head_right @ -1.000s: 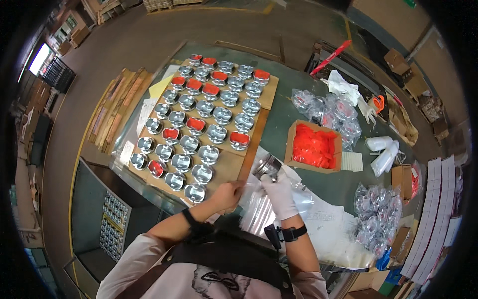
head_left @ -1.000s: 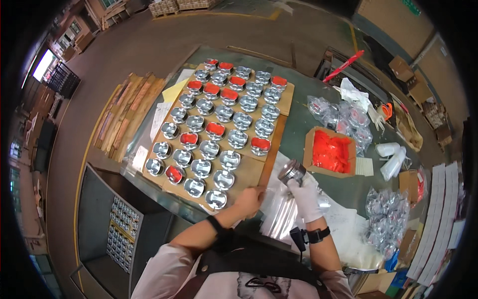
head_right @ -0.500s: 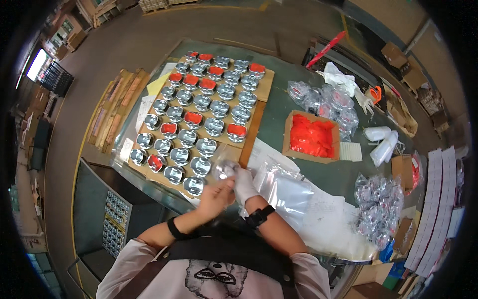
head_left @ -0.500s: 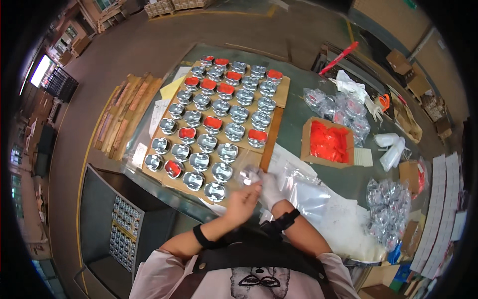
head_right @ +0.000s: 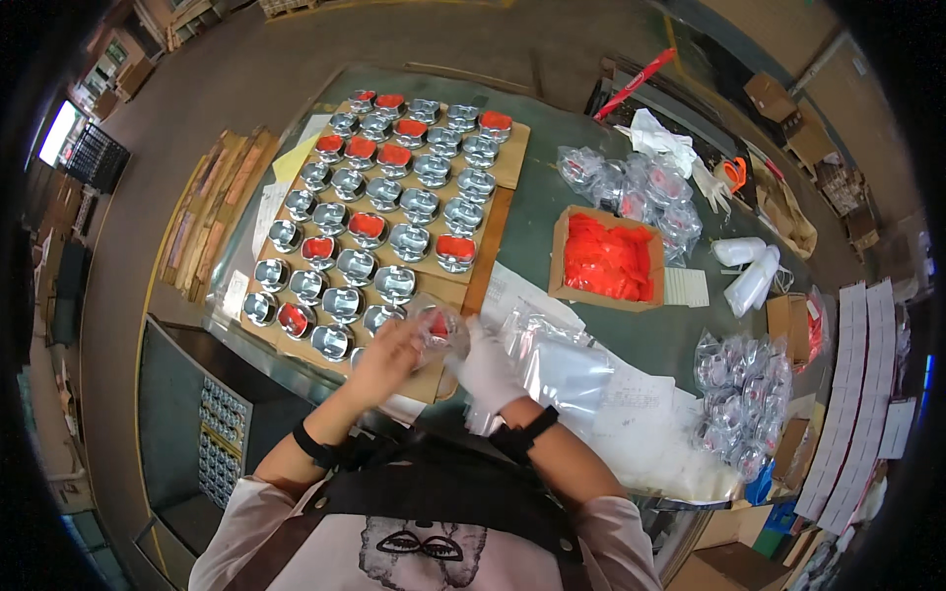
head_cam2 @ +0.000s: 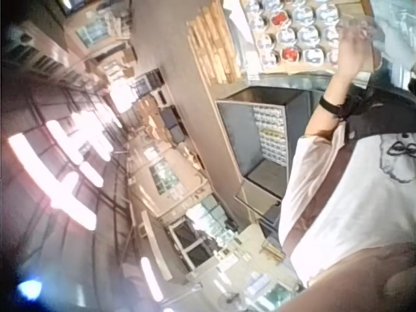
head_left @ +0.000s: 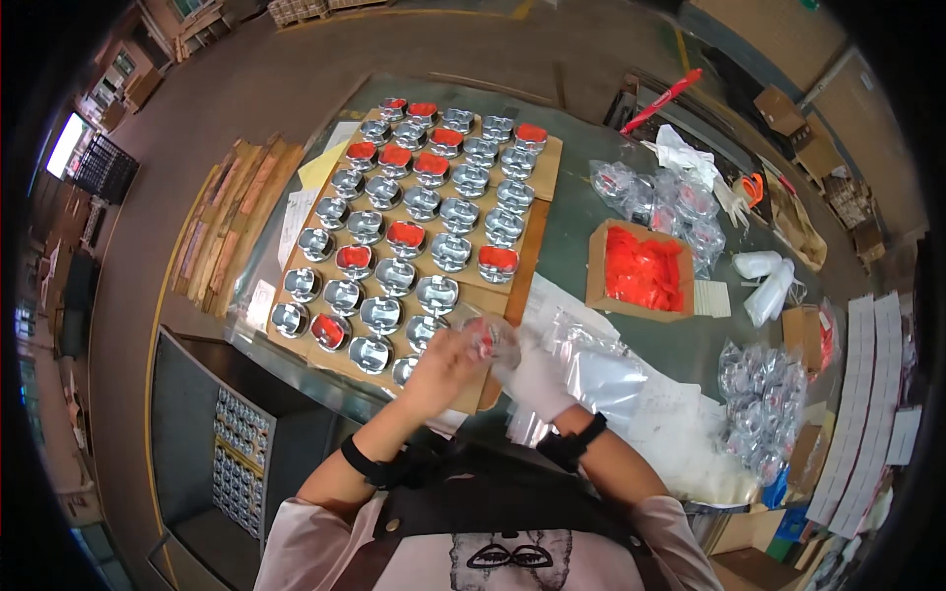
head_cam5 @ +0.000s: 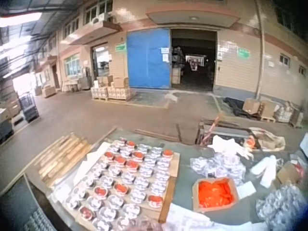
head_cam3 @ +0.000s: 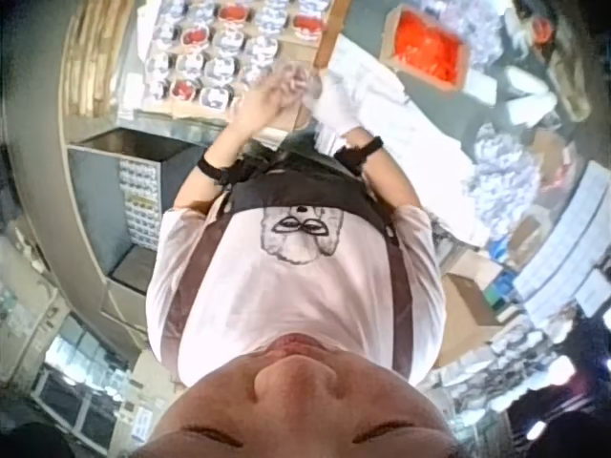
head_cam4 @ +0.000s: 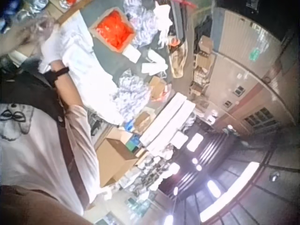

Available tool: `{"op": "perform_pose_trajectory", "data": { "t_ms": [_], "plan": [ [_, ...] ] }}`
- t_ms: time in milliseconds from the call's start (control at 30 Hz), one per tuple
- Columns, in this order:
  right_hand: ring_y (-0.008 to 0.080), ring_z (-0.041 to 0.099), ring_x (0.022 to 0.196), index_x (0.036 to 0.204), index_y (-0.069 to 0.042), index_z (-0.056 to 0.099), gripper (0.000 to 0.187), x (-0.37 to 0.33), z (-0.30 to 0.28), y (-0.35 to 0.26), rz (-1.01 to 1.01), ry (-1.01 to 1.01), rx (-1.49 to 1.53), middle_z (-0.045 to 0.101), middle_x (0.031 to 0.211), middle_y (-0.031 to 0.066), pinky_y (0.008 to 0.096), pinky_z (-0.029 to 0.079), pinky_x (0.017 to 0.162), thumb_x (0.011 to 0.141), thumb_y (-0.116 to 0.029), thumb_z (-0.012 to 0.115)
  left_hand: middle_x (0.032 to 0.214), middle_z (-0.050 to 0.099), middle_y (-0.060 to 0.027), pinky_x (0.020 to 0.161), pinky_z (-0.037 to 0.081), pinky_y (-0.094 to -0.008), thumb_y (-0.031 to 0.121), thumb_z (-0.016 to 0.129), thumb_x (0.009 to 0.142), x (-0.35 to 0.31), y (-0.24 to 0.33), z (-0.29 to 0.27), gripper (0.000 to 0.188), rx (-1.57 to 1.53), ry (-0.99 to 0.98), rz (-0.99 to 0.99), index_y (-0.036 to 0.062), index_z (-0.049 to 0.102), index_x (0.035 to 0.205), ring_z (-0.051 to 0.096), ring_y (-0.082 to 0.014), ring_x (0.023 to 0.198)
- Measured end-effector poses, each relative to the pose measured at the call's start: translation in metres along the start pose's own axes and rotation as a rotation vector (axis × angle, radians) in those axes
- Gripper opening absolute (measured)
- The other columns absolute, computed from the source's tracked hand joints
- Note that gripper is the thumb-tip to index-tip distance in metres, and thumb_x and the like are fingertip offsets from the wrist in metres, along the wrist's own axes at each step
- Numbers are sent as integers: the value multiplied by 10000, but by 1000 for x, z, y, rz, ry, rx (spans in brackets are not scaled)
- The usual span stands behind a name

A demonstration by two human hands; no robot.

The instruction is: The person places red plastic inserts into silver metal components arranged on a table. The person then picks up the assembled units and places them into clear plastic bags. The person repeats this process for multiple units.

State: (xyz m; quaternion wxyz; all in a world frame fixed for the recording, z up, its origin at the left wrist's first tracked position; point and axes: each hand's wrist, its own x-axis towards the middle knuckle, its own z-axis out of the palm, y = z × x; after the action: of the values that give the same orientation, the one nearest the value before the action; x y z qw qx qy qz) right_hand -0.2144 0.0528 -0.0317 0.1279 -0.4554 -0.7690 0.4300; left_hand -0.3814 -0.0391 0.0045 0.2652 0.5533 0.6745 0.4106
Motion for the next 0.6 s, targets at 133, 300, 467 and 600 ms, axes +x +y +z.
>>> {"op": "perform_pose_trajectory", "data": {
  "t_ms": [133,300,467,600],
  "plan": [
    [333,658,825,1095,2,577,290,20,15,8,264,-196,887,648,957,179,411,531,775,837,-100,661,1039,572,-208,665,553,-430,295,573,880,6,-5,25,292,727,-488,-270,44,668,995,672,-323,815],
    [255,618,829,985,-126,658,148,38,-16,-18,-600,-199,-291,625,878,87,426,485,733,874,-98,564,850,652,-199,602,546,-448,317,559,891,0,-29,28,329,574,-296,-255,34,666,1021,677,-335,710],
    [231,590,840,815,-160,671,106,82,0,-6,-998,-227,-789,603,839,50,400,470,754,827,-176,567,746,658,-174,559,525,-452,364,592,883,-15,-18,30,571,593,-344,-252,100,451,1369,664,-347,653],
    [262,638,705,760,-93,658,121,107,17,-9,-925,-426,-735,640,744,83,400,510,620,788,-192,595,709,675,-147,574,530,-454,428,549,905,4,-34,47,503,673,-455,-351,19,540,1197,671,-352,648]
  ]
}}
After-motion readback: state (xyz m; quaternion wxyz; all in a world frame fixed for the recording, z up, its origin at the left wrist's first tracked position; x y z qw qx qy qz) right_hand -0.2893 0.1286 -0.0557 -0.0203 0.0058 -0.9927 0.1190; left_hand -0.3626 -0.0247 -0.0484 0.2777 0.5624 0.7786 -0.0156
